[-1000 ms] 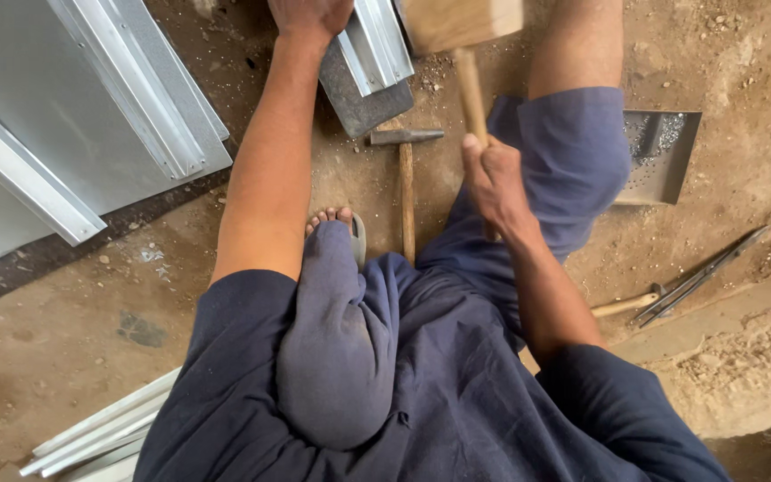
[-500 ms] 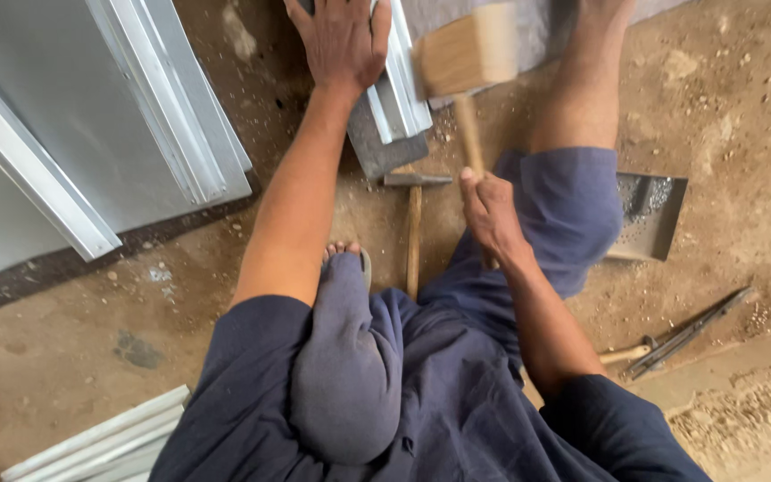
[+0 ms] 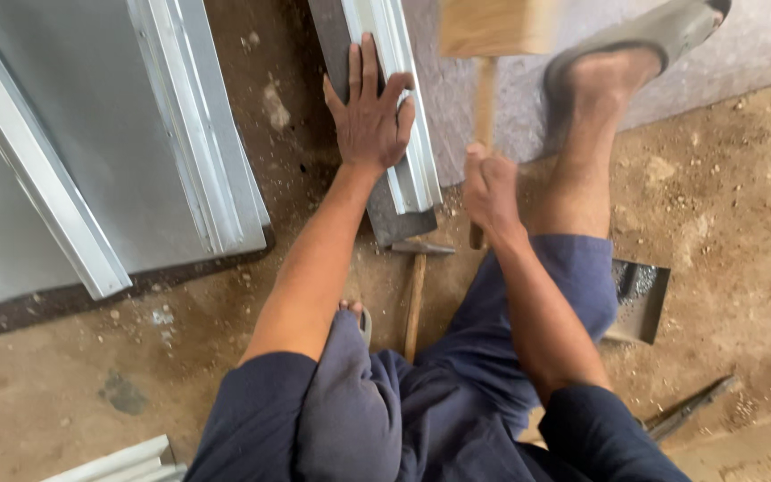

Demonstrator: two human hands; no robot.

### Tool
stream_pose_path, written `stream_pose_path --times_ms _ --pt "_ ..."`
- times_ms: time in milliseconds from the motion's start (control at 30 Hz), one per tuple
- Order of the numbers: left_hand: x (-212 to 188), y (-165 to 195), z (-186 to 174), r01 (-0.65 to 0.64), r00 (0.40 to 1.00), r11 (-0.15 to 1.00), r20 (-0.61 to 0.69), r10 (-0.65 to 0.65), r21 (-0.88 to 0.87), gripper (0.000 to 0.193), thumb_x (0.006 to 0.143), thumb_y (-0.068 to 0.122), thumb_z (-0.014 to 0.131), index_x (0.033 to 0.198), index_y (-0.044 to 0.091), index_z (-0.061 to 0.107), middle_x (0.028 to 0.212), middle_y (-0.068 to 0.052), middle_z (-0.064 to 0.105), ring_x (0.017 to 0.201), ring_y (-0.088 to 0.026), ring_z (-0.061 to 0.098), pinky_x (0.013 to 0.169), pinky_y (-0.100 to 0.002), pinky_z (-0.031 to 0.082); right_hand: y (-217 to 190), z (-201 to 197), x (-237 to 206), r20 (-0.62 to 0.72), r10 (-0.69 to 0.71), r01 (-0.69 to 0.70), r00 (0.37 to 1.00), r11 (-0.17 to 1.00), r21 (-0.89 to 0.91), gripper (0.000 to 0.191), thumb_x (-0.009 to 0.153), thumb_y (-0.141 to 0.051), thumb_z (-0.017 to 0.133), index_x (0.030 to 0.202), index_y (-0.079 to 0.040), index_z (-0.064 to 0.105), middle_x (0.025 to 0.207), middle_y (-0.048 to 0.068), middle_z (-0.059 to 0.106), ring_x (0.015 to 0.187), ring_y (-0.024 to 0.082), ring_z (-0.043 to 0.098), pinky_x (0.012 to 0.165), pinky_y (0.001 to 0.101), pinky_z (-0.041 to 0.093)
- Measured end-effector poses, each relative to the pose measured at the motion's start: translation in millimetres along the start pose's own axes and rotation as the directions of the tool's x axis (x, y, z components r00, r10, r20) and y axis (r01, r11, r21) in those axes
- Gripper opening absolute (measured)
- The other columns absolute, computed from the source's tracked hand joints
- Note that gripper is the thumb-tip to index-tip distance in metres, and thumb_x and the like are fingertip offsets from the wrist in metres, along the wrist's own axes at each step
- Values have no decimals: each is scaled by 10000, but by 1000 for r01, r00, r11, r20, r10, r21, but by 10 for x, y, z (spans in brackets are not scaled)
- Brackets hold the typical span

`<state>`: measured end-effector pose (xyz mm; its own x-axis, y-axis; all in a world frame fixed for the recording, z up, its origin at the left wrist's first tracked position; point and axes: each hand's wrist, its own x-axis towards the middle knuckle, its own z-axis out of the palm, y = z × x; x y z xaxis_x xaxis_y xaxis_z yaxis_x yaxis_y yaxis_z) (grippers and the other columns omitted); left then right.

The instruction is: The person sits on the ground and hammers the edges of corrugated metal sheets with a mallet and a small hammer to bend and form the sheet edges, repositioning the sheets and stacking finished pieces aside as they work.

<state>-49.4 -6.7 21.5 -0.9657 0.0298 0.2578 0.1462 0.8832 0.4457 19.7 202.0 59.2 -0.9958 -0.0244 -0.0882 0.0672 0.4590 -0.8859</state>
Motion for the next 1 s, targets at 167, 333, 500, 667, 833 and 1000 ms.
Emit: stream_pose_path --times_ms 167,333,500,667,833,1000 --pt "71 77 -114 81 989 997 122 -79 -10 265 996 430 460 1174 324 625 1707 -122 143 1584 -353 143 1176 -784 48 77 130 556 -52 -69 62 996 991 -120 540 1117 -270 519 667 27 542 528 53 425 461 114 400 417 377 308" --pt "89 102 -127 60 995 997 86 -56 -41 233 996 419 492 1161 315 620 1699 -147 153 1576 -364 149 1161 -801 57 43 275 985 34 -27 35 999 970 -242 553 1090 -297 554 625 2 570 473 60 435 434 121 442 417 362 350" --pt "126 108 -88 61 996 997 66 -58 -51 244 975 376 527 1176 285 630 1702 -162 164 1582 -355 137 1137 -821 66 -95 307 1324 -86 -148 140 985 986 -88 576 1123 -302 483 638 4 538 513 22 429 449 128 459 435 382 338" --pt "134 142 -98 45 996 999 79 -43 -27 245 930 364 533 1130 276 645 1687 -175 146 1577 -354 124 1129 -834 60 -233 327 1710 -13 145 -145 989 989 -29 598 1089 -361 519 613 0 512 487 26 418 424 148 444 399 398 366" --pt "168 155 -107 61 994 998 89 -59 -12 231 936 346 534 1119 270 651 1693 -197 150 1582 -353 126 1128 -847 72 -220 378 2060 -115 -298 273 948 943 -192 604 1115 -331 500 643 41 561 503 117 442 423 189 464 439 427 342" --pt "168 145 -82 49 997 998 68 -48 -27 201 902 325 539 1049 261 660 1669 -217 192 1563 -372 169 1109 -857 74 -124 484 2397 -108 -134 114 985 979 -170 580 1095 -323 516 637 29 568 477 123 456 415 187 485 417 419 367"
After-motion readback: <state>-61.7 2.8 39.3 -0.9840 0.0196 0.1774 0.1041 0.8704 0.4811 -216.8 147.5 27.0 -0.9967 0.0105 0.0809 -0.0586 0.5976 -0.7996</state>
